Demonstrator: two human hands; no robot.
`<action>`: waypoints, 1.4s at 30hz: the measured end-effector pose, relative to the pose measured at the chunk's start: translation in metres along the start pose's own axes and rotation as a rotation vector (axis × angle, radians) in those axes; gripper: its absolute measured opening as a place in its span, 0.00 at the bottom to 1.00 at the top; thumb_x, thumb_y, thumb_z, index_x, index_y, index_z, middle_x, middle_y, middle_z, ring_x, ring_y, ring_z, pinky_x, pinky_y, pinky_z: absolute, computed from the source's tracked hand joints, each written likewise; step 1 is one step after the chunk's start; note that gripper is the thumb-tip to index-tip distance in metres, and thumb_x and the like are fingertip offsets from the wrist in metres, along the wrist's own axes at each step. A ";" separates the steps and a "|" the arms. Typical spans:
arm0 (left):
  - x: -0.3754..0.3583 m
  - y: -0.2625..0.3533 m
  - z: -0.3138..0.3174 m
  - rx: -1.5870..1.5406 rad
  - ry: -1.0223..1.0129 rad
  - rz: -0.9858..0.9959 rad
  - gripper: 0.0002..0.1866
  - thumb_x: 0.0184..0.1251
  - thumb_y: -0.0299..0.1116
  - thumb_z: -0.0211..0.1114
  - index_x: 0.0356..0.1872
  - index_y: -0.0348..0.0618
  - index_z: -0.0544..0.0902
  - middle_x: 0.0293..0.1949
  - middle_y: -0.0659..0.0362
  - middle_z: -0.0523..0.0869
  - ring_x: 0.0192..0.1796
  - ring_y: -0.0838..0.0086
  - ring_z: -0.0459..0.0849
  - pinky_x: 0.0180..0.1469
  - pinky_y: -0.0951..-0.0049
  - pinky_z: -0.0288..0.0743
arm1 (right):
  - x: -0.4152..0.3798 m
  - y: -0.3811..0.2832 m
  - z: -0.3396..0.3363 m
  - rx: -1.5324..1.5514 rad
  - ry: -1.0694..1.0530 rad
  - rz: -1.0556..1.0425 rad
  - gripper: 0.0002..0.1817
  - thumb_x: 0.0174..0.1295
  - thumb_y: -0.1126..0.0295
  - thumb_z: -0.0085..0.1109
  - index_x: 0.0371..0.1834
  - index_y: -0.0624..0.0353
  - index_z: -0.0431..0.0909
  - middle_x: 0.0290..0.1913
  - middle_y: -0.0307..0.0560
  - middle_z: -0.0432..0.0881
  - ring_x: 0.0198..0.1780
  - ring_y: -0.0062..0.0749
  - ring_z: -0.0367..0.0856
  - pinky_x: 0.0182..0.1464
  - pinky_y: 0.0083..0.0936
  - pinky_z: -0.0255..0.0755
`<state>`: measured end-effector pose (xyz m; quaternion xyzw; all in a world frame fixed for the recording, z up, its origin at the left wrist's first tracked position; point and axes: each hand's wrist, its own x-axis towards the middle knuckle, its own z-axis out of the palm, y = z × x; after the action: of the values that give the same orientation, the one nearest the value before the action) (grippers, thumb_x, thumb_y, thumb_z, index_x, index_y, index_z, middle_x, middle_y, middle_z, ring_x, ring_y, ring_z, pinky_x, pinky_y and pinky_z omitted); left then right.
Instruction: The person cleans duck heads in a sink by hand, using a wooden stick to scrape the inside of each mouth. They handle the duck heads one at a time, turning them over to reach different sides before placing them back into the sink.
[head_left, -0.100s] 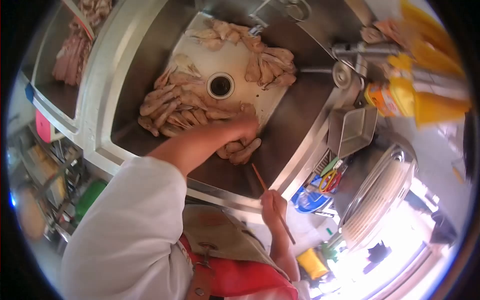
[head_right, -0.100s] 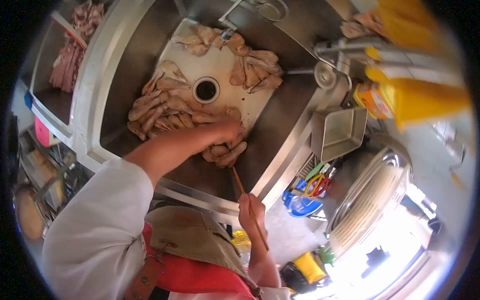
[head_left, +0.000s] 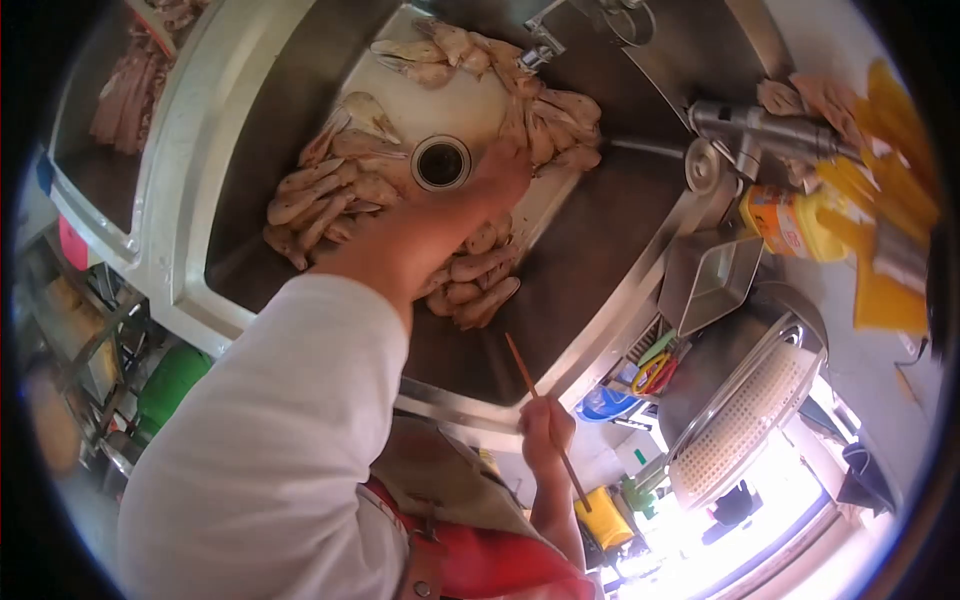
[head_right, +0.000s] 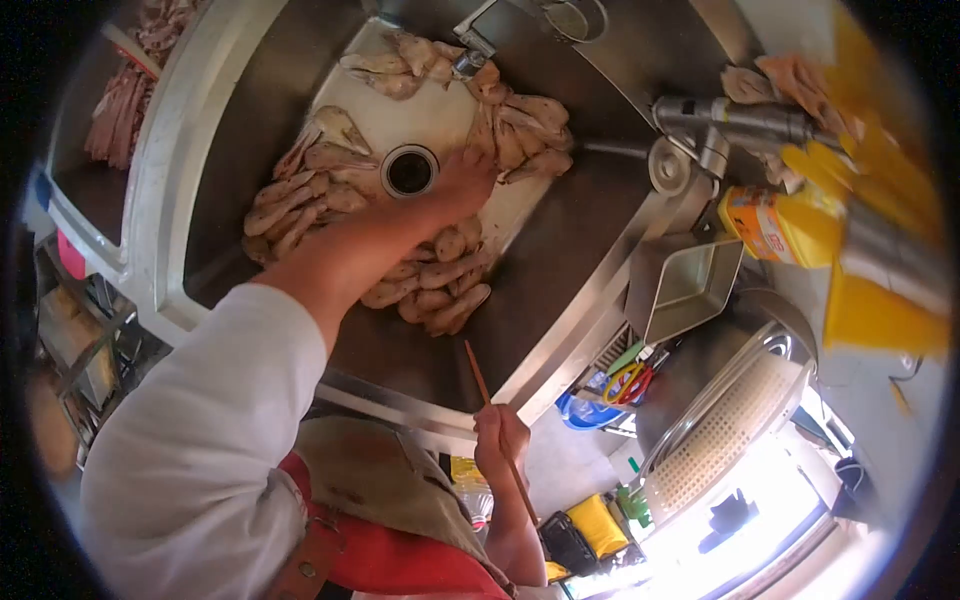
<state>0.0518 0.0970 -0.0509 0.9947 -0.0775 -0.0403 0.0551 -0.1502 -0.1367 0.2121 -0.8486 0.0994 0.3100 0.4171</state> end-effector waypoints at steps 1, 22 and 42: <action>0.005 -0.004 0.005 0.066 0.090 0.149 0.12 0.59 0.32 0.61 0.42 0.53 0.87 0.54 0.57 0.81 0.55 0.58 0.79 0.51 0.51 0.72 | -0.011 -0.005 -0.009 -0.012 0.000 0.024 0.17 0.71 0.67 0.46 0.25 0.62 0.76 0.19 0.39 0.75 0.22 0.18 0.71 0.25 0.19 0.64; -0.095 -0.023 -0.103 -1.692 -0.266 -1.163 0.12 0.70 0.35 0.59 0.49 0.42 0.78 0.40 0.51 0.83 0.37 0.60 0.85 0.29 0.65 0.81 | 0.004 -0.025 -0.001 0.310 0.067 0.097 0.21 0.74 0.60 0.45 0.28 0.64 0.74 0.21 0.41 0.73 0.24 0.22 0.72 0.28 0.25 0.69; -0.222 0.096 -0.278 -2.540 -0.497 -0.424 0.19 0.73 0.46 0.52 0.56 0.47 0.75 0.44 0.54 0.83 0.47 0.59 0.84 0.44 0.55 0.80 | -0.062 -0.072 -0.045 0.598 0.081 -0.542 0.19 0.74 0.61 0.46 0.29 0.64 0.75 0.23 0.36 0.73 0.26 0.17 0.68 0.29 0.19 0.65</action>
<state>-0.1563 0.0662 0.2519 0.2084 0.1632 -0.2736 0.9247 -0.1484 -0.1311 0.3171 -0.6969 -0.0259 0.1125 0.7079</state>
